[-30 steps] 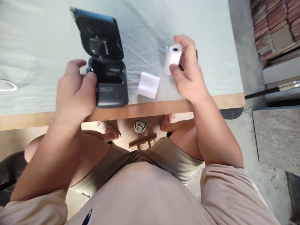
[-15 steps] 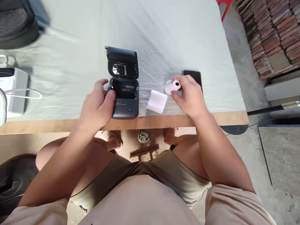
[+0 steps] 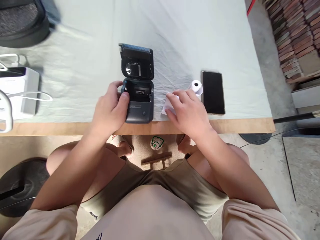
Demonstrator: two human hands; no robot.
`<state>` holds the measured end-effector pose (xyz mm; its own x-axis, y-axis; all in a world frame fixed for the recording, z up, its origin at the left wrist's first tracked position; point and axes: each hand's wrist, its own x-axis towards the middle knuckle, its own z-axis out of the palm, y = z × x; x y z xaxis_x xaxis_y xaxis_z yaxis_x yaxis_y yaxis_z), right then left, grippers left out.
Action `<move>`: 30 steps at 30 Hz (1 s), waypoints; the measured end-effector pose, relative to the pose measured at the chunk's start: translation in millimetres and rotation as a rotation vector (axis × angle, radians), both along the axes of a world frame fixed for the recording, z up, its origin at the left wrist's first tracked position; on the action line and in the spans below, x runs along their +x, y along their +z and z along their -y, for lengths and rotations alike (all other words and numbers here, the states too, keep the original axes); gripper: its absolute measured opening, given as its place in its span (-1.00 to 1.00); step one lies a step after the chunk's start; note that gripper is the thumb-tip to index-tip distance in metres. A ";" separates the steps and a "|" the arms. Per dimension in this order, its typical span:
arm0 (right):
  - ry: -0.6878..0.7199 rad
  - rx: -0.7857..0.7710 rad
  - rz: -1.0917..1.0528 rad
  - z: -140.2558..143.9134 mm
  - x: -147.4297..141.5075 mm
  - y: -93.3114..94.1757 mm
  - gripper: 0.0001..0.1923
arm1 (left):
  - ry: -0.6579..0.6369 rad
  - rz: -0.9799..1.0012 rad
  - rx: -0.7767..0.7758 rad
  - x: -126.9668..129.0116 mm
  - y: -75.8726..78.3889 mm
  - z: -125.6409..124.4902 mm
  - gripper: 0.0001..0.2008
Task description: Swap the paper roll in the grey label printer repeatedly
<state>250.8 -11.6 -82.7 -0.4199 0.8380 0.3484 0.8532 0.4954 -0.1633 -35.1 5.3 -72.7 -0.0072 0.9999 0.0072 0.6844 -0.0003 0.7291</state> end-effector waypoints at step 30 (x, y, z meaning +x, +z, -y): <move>0.005 0.028 -0.154 -5.3 -29.0 36.7 -0.66 | -0.225 0.478 -0.073 38.9 -4.4 19.1 -0.37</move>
<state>221.7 -6.3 -46.0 -0.3636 0.8250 0.4326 0.8166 0.5058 -0.2781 3.9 -13.7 -77.1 0.2223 0.9749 -0.0138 0.2647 -0.0467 0.9632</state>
